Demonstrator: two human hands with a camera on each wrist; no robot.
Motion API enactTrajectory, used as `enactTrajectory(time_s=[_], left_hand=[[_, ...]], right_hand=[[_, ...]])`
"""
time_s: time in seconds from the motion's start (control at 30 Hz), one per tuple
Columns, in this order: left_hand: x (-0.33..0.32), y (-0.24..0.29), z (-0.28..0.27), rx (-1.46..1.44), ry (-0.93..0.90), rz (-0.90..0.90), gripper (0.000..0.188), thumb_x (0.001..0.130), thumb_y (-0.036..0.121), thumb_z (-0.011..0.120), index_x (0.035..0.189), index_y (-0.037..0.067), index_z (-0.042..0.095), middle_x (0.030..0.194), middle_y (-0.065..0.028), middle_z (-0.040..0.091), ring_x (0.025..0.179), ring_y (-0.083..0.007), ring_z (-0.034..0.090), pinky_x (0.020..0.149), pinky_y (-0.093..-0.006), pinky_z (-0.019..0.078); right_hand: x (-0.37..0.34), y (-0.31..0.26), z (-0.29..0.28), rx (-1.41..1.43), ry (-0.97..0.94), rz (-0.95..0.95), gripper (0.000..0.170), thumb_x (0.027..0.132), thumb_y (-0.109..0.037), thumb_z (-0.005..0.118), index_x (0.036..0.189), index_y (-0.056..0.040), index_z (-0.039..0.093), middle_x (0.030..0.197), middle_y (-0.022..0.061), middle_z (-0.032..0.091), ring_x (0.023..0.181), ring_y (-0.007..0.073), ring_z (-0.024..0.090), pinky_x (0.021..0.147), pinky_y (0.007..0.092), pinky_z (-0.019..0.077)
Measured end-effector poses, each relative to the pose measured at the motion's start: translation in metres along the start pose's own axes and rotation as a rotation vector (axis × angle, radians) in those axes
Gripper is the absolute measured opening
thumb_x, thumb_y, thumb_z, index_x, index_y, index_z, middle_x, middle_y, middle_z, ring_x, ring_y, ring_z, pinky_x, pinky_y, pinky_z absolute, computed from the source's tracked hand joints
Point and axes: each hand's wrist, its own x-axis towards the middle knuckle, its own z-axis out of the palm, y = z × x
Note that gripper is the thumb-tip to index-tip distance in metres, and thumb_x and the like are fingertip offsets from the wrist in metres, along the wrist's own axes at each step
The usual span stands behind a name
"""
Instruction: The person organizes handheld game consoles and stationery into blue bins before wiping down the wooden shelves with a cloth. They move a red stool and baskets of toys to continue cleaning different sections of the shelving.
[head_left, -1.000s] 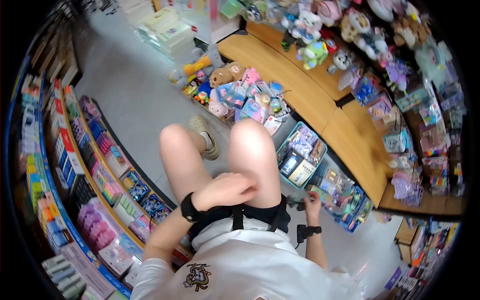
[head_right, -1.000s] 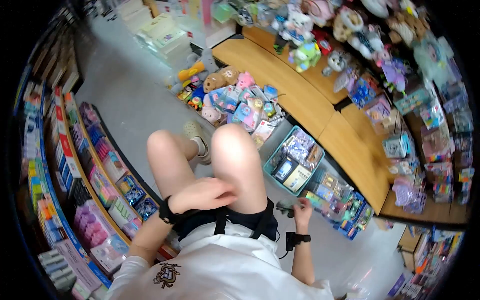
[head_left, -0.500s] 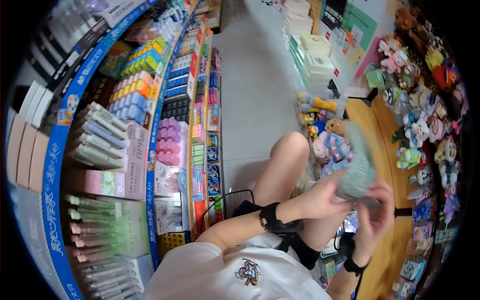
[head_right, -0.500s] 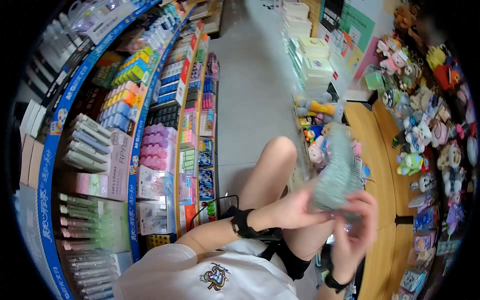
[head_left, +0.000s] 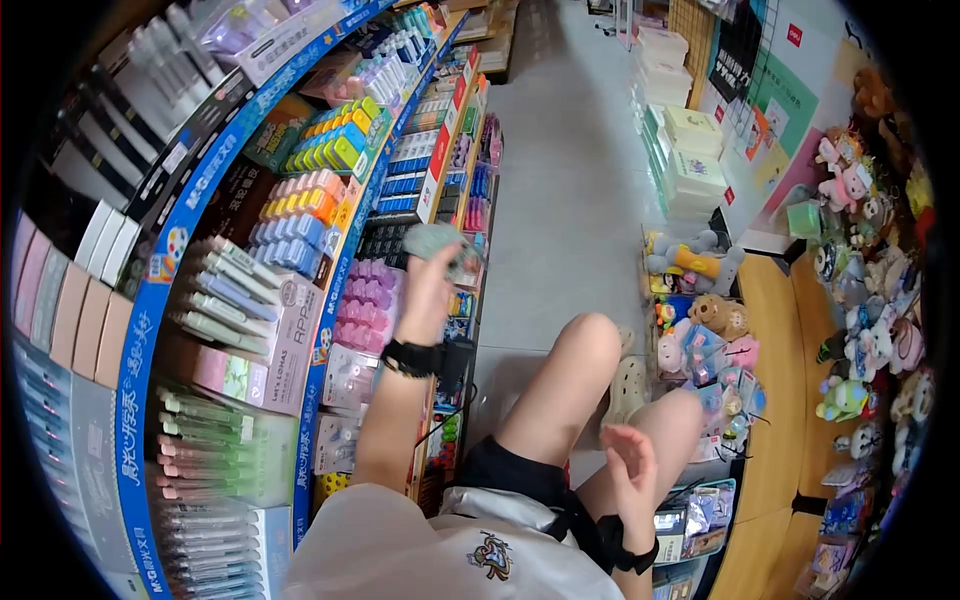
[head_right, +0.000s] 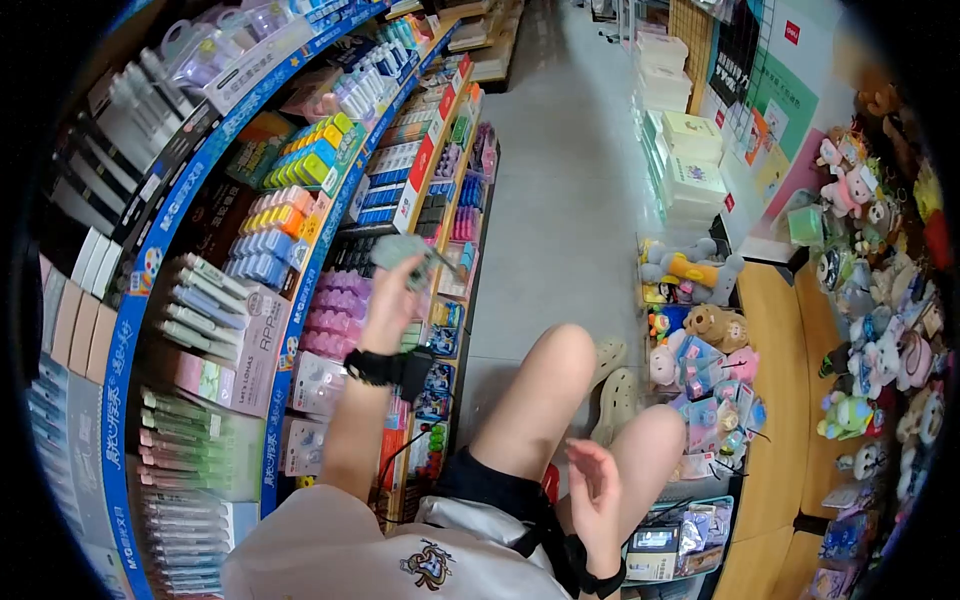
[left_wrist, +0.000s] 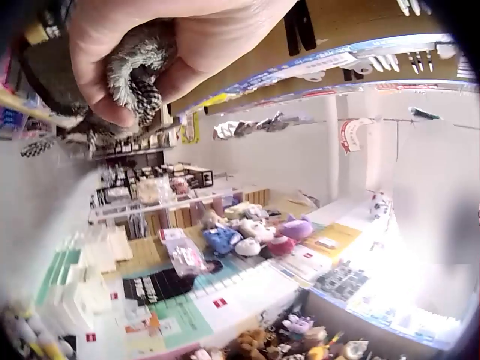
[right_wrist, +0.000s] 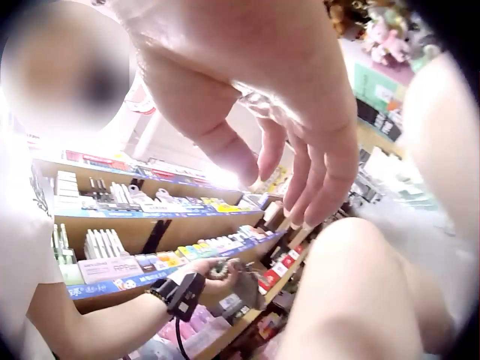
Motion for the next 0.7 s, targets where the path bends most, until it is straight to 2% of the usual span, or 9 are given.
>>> enactTrajectory(time_s=[0.1, 0.17, 0.2, 0.37, 0.47, 0.53, 0.6, 0.67, 0.7], left_hand=[[0.050, 0.010, -0.025, -0.066, 0.234, -0.001, 0.012, 0.077, 0.000, 0.053, 0.089, 0.001, 0.052, 0.084, -0.0076, 0.056, 0.070, -0.0196, 0.057, 0.062, -0.0300, 0.0487], [0.071, 0.011, -0.043, -0.124, 0.406, 0.033, 0.010, 0.077, 0.006, 0.054, 0.086, 0.002, 0.053, 0.088, -0.0077, 0.053, 0.078, -0.0186, 0.054, 0.067, -0.0300, 0.0491], [0.080, 0.012, -0.052, -0.096, 0.437, -0.010, 0.013, 0.076, 0.010, 0.055, 0.086, 0.003, 0.052, 0.091, -0.0064, 0.051, 0.085, -0.0184, 0.050, 0.073, -0.0292, 0.0458], [0.091, 0.002, -0.082, -0.109, 0.417, -0.186, 0.021, 0.075, 0.015, 0.058, 0.093, 0.006, 0.050, 0.084, -0.0039, 0.046, 0.078, -0.0158, 0.044, 0.075, -0.0242, 0.0389], [0.071, -0.006, -0.077, 0.044, 0.267, -0.125, 0.017, 0.080, 0.011, 0.052, 0.094, 0.001, 0.053, 0.095, -0.0087, 0.056, 0.085, -0.0197, 0.053, 0.079, -0.0306, 0.0428], [0.013, 0.016, 0.008, 0.203, 0.228, 0.041, 0.020, 0.079, 0.006, 0.052, 0.099, 0.000, 0.054, 0.097, -0.0100, 0.058, 0.091, -0.0198, 0.055, 0.083, -0.0302, 0.0422], [-0.009, 0.021, 0.035, 0.504, -0.125, 0.216, 0.025, 0.079, 0.004, 0.052, 0.103, 0.000, 0.054, 0.101, -0.0120, 0.058, 0.097, -0.0197, 0.054, 0.086, -0.0293, 0.0409], [-0.044, 0.038, 0.068, 0.679, -0.360, 0.470, 0.017, 0.076, -0.004, 0.047, 0.092, -0.002, 0.055, 0.100, -0.0119, 0.058, 0.097, -0.0221, 0.054, 0.087, -0.0329, 0.0410], [-0.059, 0.051, 0.088, 0.735, -0.529, 0.758, 0.014, 0.076, -0.004, 0.046, 0.086, -0.001, 0.054, 0.096, -0.0114, 0.059, 0.091, -0.0224, 0.056, 0.083, -0.0340, 0.0431]], right_hand=[[-0.008, 0.023, -0.016, -0.005, 0.010, 0.076, 0.025, 0.082, 0.004, 0.047, 0.106, -0.0008, 0.048, 0.106, 0.0090, 0.056, 0.096, 0.0150, 0.053, 0.087, 0.0267, 0.0399], [-0.012, 0.035, -0.025, -0.018, 0.019, 0.106, 0.021, 0.083, 0.004, 0.047, 0.104, -0.0004, 0.049, 0.103, 0.0089, 0.057, 0.092, 0.0144, 0.054, 0.085, 0.0262, 0.0409], [-0.014, 0.037, -0.030, -0.031, 0.008, 0.127, 0.021, 0.083, 0.003, 0.047, 0.103, -0.0003, 0.049, 0.103, 0.0089, 0.057, 0.091, 0.0143, 0.054, 0.084, 0.0262, 0.0411], [-0.019, 0.034, -0.044, -0.027, -0.004, 0.196, 0.016, 0.085, 0.001, 0.047, 0.100, 0.0006, 0.051, 0.096, 0.0084, 0.059, 0.086, 0.0137, 0.056, 0.078, 0.0253, 0.0434], [-0.016, 0.008, -0.048, -0.005, 0.051, 0.219, 0.014, 0.086, -0.002, 0.047, 0.099, 0.0006, 0.053, 0.091, 0.0057, 0.060, 0.082, 0.0113, 0.056, 0.073, 0.0235, 0.0441], [-0.016, -0.003, -0.061, 0.048, 0.089, 0.202, 0.014, 0.084, -0.002, 0.050, 0.098, -0.0009, 0.052, 0.085, 0.0040, 0.057, 0.077, 0.0099, 0.053, 0.068, 0.0212, 0.0417], [-0.010, -0.021, -0.068, 0.064, 0.277, 0.007, 0.016, 0.080, -0.002, 0.054, 0.094, -0.0024, 0.047, 0.084, 0.0031, 0.050, 0.076, 0.0097, 0.048, 0.068, 0.0207, 0.0390], [-0.004, -0.050, -0.078, -0.017, 0.442, -0.259, 0.023, 0.075, -0.002, 0.059, 0.089, -0.0056, 0.042, 0.086, 0.0045, 0.044, 0.076, 0.0116, 0.043, 0.068, 0.0224, 0.0372], [-0.005, -0.071, -0.079, -0.056, 0.519, -0.393, 0.025, 0.074, -0.004, 0.060, 0.088, -0.0070, 0.040, 0.086, 0.0055, 0.043, 0.076, 0.0129, 0.042, 0.067, 0.0242, 0.0374]])
